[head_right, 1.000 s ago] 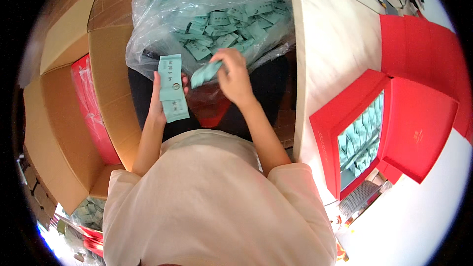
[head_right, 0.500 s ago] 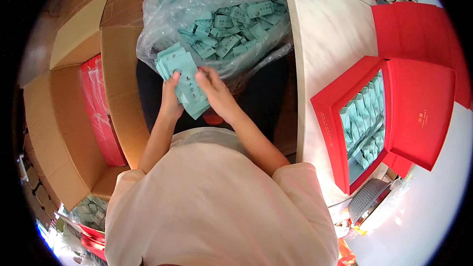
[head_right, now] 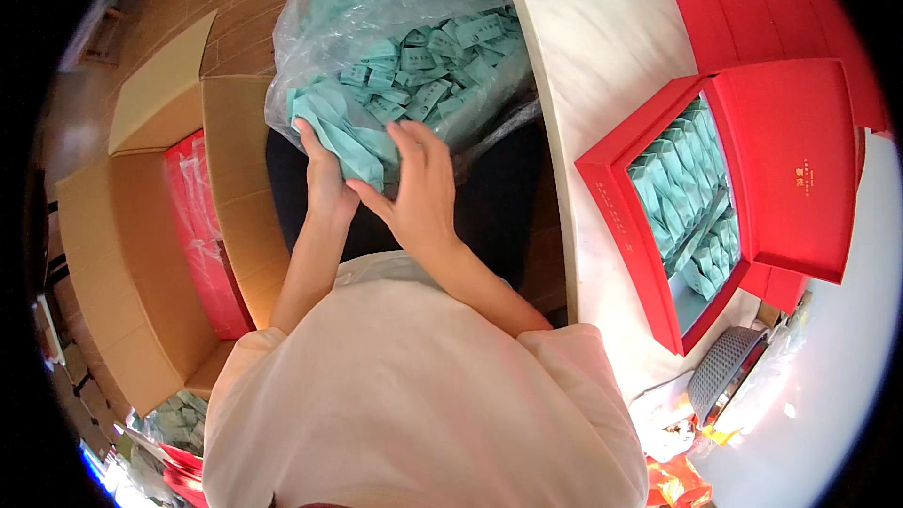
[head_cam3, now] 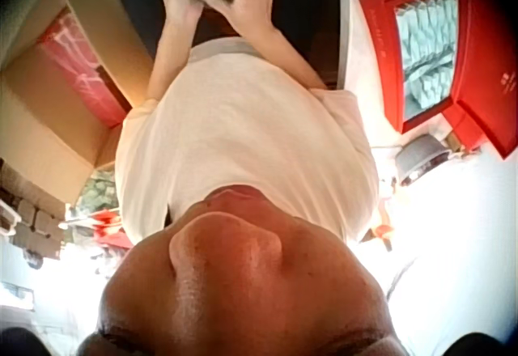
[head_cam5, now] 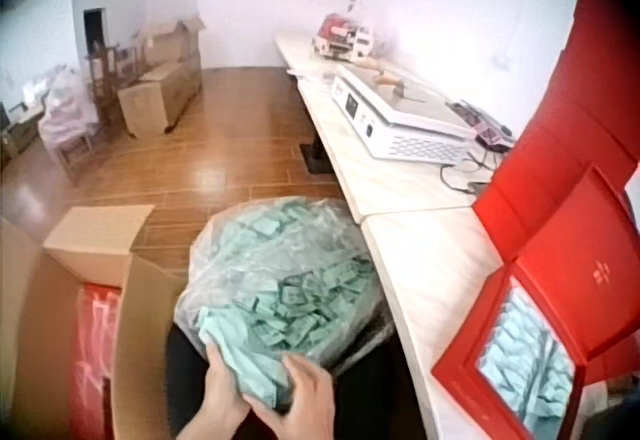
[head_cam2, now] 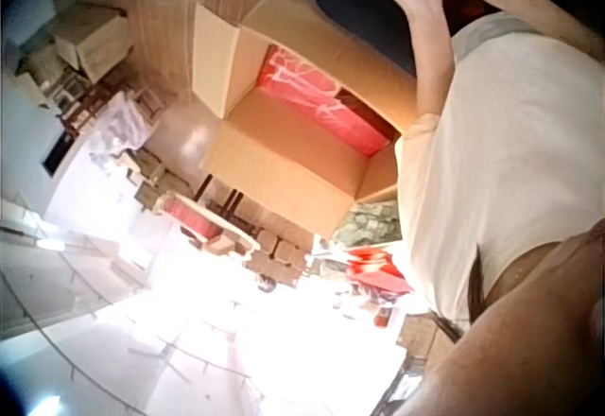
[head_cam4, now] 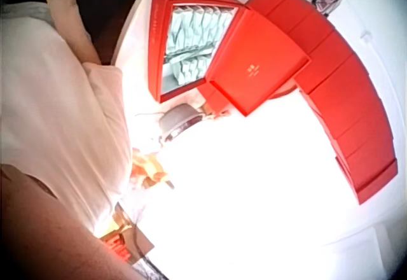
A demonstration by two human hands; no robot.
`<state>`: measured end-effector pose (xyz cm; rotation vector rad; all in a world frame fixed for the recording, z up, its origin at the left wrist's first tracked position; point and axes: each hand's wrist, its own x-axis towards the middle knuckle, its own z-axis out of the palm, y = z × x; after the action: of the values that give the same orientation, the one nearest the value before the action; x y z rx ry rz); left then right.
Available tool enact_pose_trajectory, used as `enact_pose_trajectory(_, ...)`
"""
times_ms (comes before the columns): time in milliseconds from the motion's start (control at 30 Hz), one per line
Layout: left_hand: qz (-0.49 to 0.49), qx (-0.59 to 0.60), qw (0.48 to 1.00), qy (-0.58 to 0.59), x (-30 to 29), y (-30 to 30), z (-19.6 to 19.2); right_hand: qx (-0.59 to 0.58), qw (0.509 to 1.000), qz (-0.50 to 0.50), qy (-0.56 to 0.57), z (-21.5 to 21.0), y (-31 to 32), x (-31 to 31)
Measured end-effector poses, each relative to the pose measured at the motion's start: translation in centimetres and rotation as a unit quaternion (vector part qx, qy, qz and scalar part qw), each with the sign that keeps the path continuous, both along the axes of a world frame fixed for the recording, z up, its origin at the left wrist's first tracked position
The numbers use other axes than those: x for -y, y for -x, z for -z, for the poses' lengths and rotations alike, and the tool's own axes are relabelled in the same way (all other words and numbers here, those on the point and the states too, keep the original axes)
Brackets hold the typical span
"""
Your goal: The person sits on the floor and repeatedly takes light-green sachets from a large plastic bag on their lap, arranging them into red gift boxes with internal dividers. They close the boxes and stack them, then retrieve more boxes from a cardboard carton and continue filling them with sachets.
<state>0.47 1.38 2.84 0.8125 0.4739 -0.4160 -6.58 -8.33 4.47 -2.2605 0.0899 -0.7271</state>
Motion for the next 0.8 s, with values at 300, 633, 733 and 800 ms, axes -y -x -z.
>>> enact_pose_trajectory(300, -0.055, -0.001, 0.998, 0.03, 0.4, 0.3, 0.4, 0.013, 0.996, -0.026, -0.083, 0.6, 1.8, -0.1)
enact_pose_trajectory(633, -0.077, 0.004, 0.997, -0.001, -0.1, 0.4, 2.8, 0.011, 0.992, -0.09, -0.094, 1.3, 1.6, -0.1)
enact_pose_trajectory(733, -0.123, 0.021, 0.991, -0.038, -0.3, 0.2, 3.2, 0.02, 0.999, -0.047, 0.011, 0.7, 1.7, -0.2)
enact_pose_trajectory(800, -0.137, 0.056, 0.985, -0.09, 0.2, 0.2, 0.9, 0.01, 0.999, -0.032, -0.004, -0.6, 1.9, -0.4)
